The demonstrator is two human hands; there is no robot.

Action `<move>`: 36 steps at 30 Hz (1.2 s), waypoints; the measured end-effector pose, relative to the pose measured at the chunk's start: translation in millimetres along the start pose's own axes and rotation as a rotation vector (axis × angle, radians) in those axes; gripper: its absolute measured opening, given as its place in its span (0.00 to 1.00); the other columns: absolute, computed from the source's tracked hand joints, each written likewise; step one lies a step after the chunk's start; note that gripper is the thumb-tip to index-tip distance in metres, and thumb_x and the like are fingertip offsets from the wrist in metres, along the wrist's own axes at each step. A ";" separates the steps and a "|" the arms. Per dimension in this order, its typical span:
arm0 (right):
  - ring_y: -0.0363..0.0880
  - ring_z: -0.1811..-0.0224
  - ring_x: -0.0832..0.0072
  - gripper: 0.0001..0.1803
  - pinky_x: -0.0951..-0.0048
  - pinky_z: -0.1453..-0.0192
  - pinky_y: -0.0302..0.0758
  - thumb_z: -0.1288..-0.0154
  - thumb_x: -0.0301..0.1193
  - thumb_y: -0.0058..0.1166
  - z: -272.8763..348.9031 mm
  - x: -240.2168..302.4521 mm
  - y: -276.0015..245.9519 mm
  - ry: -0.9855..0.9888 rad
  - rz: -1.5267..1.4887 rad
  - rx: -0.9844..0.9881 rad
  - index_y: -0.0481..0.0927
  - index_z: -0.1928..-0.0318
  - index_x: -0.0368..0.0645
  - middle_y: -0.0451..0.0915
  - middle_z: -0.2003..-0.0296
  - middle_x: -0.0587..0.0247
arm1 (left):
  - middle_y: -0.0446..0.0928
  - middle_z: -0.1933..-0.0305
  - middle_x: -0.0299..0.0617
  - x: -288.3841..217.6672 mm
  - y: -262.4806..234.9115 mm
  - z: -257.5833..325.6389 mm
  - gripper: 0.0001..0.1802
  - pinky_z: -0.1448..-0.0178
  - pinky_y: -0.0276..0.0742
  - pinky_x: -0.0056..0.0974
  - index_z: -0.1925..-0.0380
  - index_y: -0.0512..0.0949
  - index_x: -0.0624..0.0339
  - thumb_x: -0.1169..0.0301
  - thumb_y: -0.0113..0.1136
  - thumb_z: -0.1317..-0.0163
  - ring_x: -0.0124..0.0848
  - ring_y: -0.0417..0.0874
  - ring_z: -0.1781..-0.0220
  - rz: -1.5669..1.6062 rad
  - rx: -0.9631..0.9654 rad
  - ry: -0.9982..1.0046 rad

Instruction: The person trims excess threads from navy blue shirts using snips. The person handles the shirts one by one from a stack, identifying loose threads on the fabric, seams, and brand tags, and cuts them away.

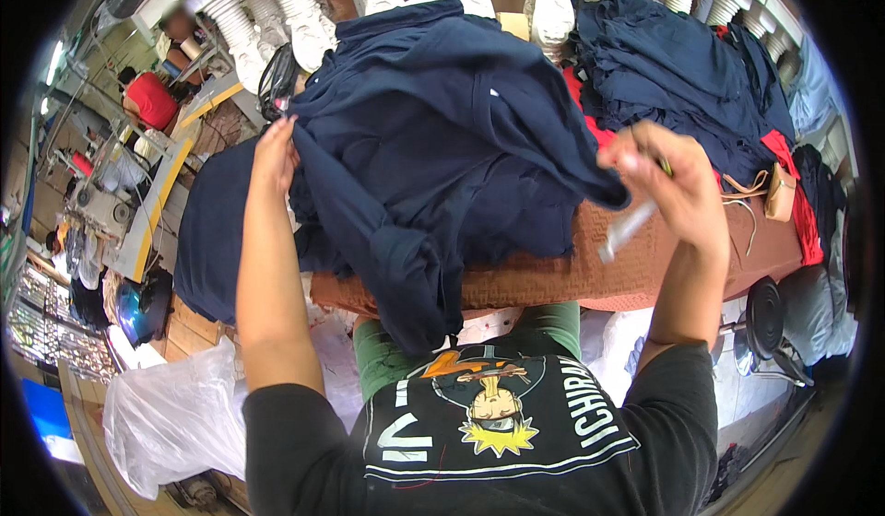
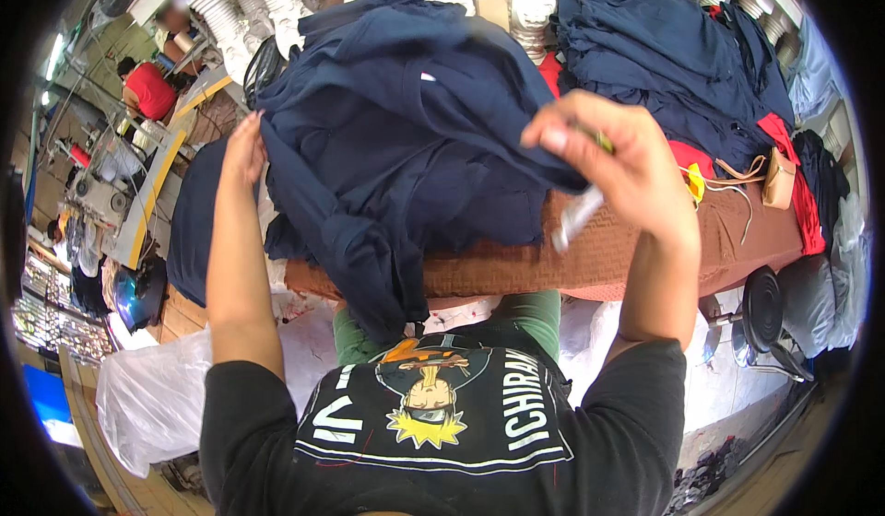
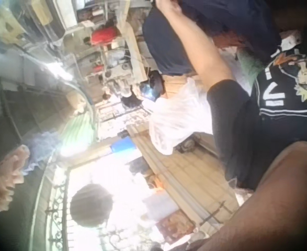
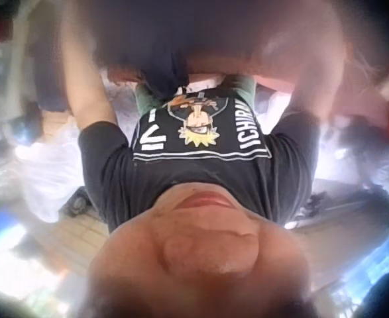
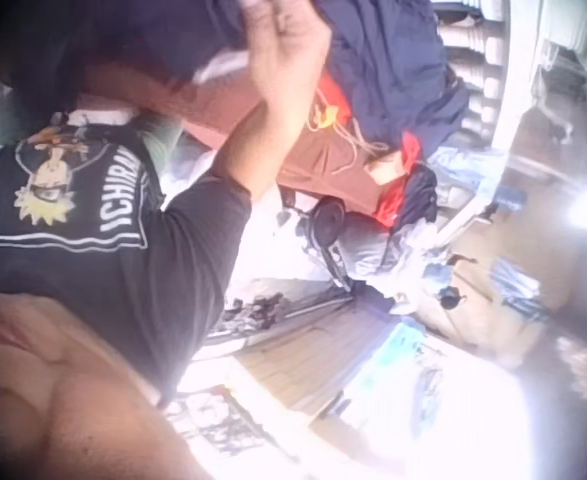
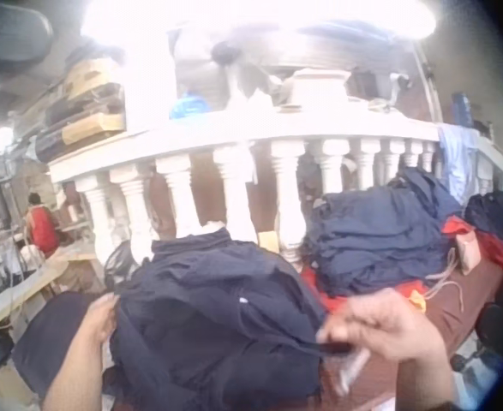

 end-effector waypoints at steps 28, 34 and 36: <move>0.81 0.52 0.73 0.20 0.70 0.43 0.73 0.32 0.44 0.54 -145.2 -97.8 -113.2 0.050 0.444 -0.274 0.84 0.56 0.39 0.85 0.59 0.60 | 0.74 0.39 0.50 -89.0 21.5 13.2 0.35 0.35 0.72 0.44 0.39 0.70 0.66 0.48 0.55 0.34 0.40 0.78 0.41 0.127 0.164 -0.102; 0.75 0.76 0.86 0.23 0.80 0.66 0.72 0.33 0.47 0.55 3.8 -106.2 21.7 0.632 -0.186 0.083 0.85 0.64 0.36 0.86 0.73 0.61 | 0.79 0.46 0.49 -34.7 -52.4 46.4 0.28 0.36 0.73 0.46 0.48 0.77 0.65 0.51 0.57 0.34 0.40 0.81 0.45 0.192 0.156 -0.155; 0.81 0.60 0.78 0.20 0.73 0.50 0.72 0.36 0.43 0.60 32.7 -111.8 74.5 0.682 -0.274 0.142 0.85 0.61 0.36 0.87 0.69 0.59 | 0.80 0.47 0.47 -33.2 -50.4 65.5 0.25 0.36 0.73 0.47 0.50 0.78 0.64 0.52 0.57 0.34 0.40 0.81 0.44 0.208 0.122 -0.137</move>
Point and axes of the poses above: each hand's wrist, its own z-axis away from the middle knuckle, its own y-axis out of the palm, x = y × z, the point moved 2 cm from there along -z, towards the middle knuckle
